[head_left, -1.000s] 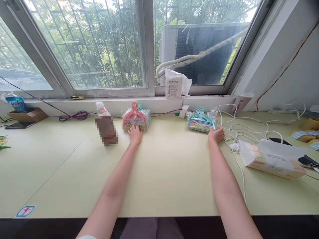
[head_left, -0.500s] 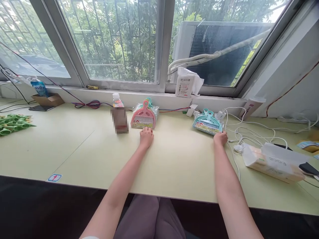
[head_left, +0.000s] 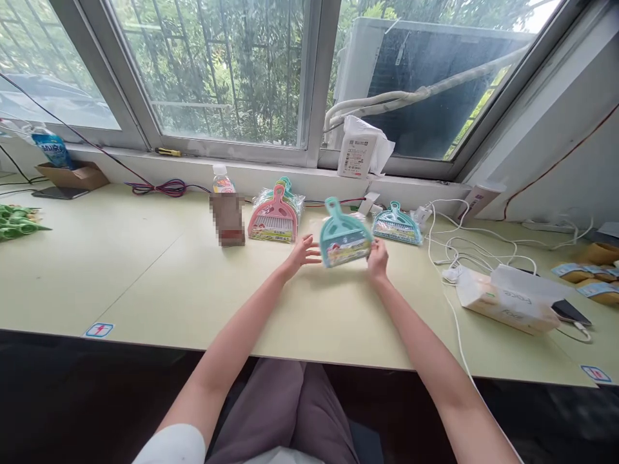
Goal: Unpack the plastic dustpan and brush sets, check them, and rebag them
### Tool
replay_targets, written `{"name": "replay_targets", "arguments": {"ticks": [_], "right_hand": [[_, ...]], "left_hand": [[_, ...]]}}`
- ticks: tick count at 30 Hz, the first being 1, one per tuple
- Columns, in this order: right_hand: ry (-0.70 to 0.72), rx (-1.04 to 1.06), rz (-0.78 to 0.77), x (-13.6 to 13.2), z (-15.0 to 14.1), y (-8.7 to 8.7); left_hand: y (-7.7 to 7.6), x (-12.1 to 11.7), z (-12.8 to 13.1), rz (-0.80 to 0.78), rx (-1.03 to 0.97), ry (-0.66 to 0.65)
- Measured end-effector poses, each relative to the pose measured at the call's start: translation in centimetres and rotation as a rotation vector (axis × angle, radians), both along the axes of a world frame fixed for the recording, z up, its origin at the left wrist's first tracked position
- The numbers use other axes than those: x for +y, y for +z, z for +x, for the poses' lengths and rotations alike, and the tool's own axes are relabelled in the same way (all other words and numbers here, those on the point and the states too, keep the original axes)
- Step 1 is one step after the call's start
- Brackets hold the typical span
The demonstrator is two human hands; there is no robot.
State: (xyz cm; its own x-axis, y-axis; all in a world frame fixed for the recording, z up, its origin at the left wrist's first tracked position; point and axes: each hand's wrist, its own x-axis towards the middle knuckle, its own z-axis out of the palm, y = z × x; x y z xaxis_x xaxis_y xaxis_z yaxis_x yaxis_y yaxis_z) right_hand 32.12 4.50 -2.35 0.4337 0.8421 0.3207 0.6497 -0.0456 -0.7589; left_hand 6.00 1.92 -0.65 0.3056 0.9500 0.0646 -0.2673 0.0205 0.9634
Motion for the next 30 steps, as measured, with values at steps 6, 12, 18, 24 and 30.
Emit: {"name": "replay_targets", "arguments": {"ticks": [6,12,18,24,30], "right_hand": [[0.301,-0.346,0.166,-3.7,-4.5,1.0],[0.702,-0.780,0.180,-5.2,-5.2,2.8],[0.698,-0.834,0.275,-5.7,-6.3,2.9],[0.748,-0.868,0.346,-5.9,-6.4,3.2],[0.619,-0.505,0.178,-4.7,-5.4,2.5]], "left_hand": [[-1.2,0.2,-1.0,-0.008,0.117,0.109],[0.1,0.3,-1.6,0.076,0.067,0.222],[0.9,-0.2,-1.7,0.020,0.117,0.286],[0.2,0.0,-1.6,0.029,0.090,0.277],[1.0,-0.1,-1.8,0.036,-0.034,0.309]]}}
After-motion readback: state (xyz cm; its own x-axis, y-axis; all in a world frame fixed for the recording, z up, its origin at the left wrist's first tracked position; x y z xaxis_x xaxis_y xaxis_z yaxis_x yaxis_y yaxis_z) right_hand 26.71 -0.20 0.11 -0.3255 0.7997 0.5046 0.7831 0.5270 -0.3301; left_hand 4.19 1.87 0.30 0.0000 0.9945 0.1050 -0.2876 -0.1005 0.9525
